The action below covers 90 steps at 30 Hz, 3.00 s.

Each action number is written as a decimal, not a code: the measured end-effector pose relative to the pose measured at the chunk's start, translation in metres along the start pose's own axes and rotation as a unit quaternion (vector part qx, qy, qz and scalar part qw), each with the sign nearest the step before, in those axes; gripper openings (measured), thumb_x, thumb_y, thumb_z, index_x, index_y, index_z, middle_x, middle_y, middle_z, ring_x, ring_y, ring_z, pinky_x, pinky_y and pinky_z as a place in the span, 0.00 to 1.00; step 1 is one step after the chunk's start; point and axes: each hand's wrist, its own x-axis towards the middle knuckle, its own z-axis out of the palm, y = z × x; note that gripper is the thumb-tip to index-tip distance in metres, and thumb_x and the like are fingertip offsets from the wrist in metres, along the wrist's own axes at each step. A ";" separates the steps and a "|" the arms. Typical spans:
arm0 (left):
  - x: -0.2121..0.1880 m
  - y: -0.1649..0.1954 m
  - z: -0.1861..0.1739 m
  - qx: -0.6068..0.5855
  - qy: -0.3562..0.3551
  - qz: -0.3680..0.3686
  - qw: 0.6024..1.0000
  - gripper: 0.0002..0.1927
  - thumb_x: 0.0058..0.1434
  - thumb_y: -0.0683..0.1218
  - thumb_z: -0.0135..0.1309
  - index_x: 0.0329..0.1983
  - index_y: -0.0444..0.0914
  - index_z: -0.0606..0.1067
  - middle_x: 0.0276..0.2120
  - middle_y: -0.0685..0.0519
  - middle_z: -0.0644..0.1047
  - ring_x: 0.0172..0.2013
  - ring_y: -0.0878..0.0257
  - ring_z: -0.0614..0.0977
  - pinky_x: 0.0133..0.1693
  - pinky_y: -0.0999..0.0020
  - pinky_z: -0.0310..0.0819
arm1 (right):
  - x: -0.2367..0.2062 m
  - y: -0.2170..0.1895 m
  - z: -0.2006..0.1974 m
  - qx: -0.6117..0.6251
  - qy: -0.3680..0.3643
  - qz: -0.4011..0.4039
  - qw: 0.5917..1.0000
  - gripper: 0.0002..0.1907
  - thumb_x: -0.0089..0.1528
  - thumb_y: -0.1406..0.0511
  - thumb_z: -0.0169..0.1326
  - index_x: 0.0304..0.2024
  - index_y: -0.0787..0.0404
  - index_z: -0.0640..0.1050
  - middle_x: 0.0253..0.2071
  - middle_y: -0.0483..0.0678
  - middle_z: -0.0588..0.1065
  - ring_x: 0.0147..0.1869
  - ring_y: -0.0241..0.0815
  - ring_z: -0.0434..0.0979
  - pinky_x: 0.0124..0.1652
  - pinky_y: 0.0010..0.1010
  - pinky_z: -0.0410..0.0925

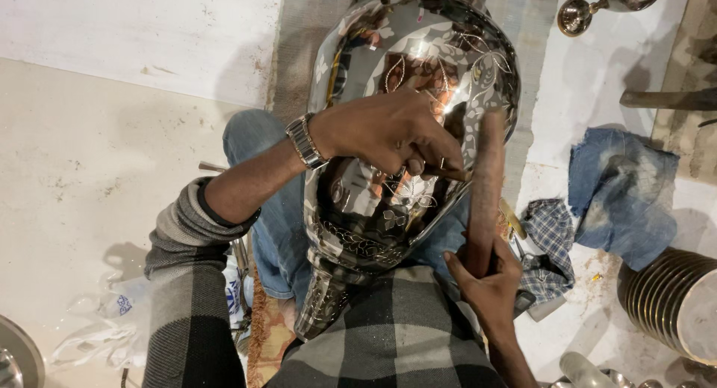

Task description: The person is engraving a floral pattern onto a large, polished metal vase. They use a chisel and a wooden mallet to carefully strike the chisel, creating intricate designs on the vase's surface.

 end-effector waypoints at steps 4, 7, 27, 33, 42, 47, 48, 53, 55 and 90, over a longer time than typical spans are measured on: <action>0.004 0.002 -0.001 0.010 -0.013 0.012 1.000 0.22 0.53 0.32 0.54 0.52 0.39 0.81 0.24 0.53 0.82 0.17 0.72 0.78 0.19 0.74 0.64 | -0.005 0.007 -0.004 0.044 0.080 -0.046 0.995 0.16 0.57 0.68 0.67 0.44 0.68 0.77 0.34 0.51 0.81 0.34 0.38 0.83 0.34 0.29 0.78; 0.007 0.003 -0.005 -0.007 -0.026 0.019 0.999 0.25 0.49 0.31 0.52 0.51 0.38 0.81 0.27 0.52 0.83 0.16 0.71 0.77 0.18 0.73 0.62 | -0.001 0.011 -0.009 0.079 0.084 -0.115 0.987 0.13 0.61 0.68 0.66 0.44 0.68 0.77 0.30 0.51 0.79 0.31 0.39 0.81 0.32 0.27 0.75; -0.034 0.041 0.082 0.069 0.458 -0.206 0.862 0.23 0.53 0.28 0.50 0.53 0.30 0.77 0.46 0.39 0.82 0.36 0.60 0.89 0.18 0.81 0.75 | 0.164 -0.140 -0.107 -0.192 -0.179 -0.510 0.819 0.05 0.59 0.73 0.55 0.37 0.62 0.74 0.30 0.56 0.74 0.32 0.44 0.76 0.28 0.24 0.70; -0.017 0.050 0.101 0.114 0.600 -0.171 0.774 0.19 0.60 0.26 0.45 0.50 0.33 0.77 0.43 0.44 0.84 0.37 0.60 0.89 0.34 0.73 0.86 | 0.180 -0.226 -0.088 -0.507 -0.319 -0.210 0.772 0.12 0.61 0.65 0.56 0.47 0.58 0.75 0.19 0.48 0.71 0.16 0.39 0.71 0.17 0.27 0.65; -0.031 0.037 0.074 -0.211 0.660 -0.066 0.718 0.14 0.65 0.33 0.58 0.54 0.33 0.76 0.38 0.45 0.84 0.36 0.58 0.88 0.38 0.66 0.88 | 0.155 -0.141 -0.046 -0.021 -0.223 -0.227 0.948 0.22 0.51 0.71 0.62 0.48 0.68 0.74 0.27 0.48 0.74 0.20 0.35 0.71 0.18 0.27 0.66; -0.031 0.032 0.056 -0.196 0.484 -0.101 0.847 0.16 0.66 0.33 0.58 0.57 0.32 0.76 0.42 0.44 0.85 0.41 0.58 0.90 0.44 0.65 0.87 | 0.081 -0.039 -0.008 0.152 -0.085 -0.036 0.984 0.12 0.58 0.66 0.64 0.37 0.64 0.74 0.22 0.45 0.73 0.19 0.34 0.74 0.20 0.27 0.72; -0.030 0.033 0.055 -0.143 0.467 -0.135 0.862 0.19 0.62 0.32 0.58 0.57 0.31 0.76 0.45 0.42 0.83 0.43 0.56 0.89 0.45 0.65 0.88 | 0.066 -0.021 -0.005 0.179 -0.078 0.009 0.981 0.13 0.58 0.64 0.64 0.36 0.65 0.74 0.21 0.46 0.73 0.19 0.34 0.74 0.20 0.28 0.73; -0.033 0.034 0.053 -0.010 0.412 -0.185 0.892 0.29 0.49 0.26 0.52 0.57 0.27 0.74 0.52 0.36 0.79 0.51 0.50 0.84 0.48 0.64 0.87 | 0.019 0.026 -0.002 0.178 -0.050 0.080 0.979 0.14 0.57 0.66 0.65 0.40 0.68 0.76 0.23 0.50 0.75 0.21 0.38 0.76 0.22 0.28 0.70; -0.033 0.032 0.054 -0.017 0.424 -0.183 0.887 0.28 0.51 0.25 0.50 0.58 0.28 0.74 0.51 0.38 0.81 0.50 0.52 0.86 0.48 0.66 0.88 | 0.018 0.023 -0.005 0.176 -0.047 0.069 0.981 0.14 0.57 0.66 0.65 0.40 0.68 0.77 0.23 0.50 0.76 0.22 0.38 0.76 0.23 0.28 0.70; -0.005 0.018 0.003 0.122 0.089 0.020 0.988 0.19 0.52 0.35 0.55 0.48 0.40 0.81 0.25 0.53 0.83 0.26 0.66 0.85 0.42 0.57 0.74 | 0.041 -0.008 -0.033 0.001 0.011 -0.158 0.987 0.12 0.56 0.72 0.62 0.40 0.67 0.76 0.28 0.48 0.75 0.28 0.37 0.75 0.29 0.28 0.70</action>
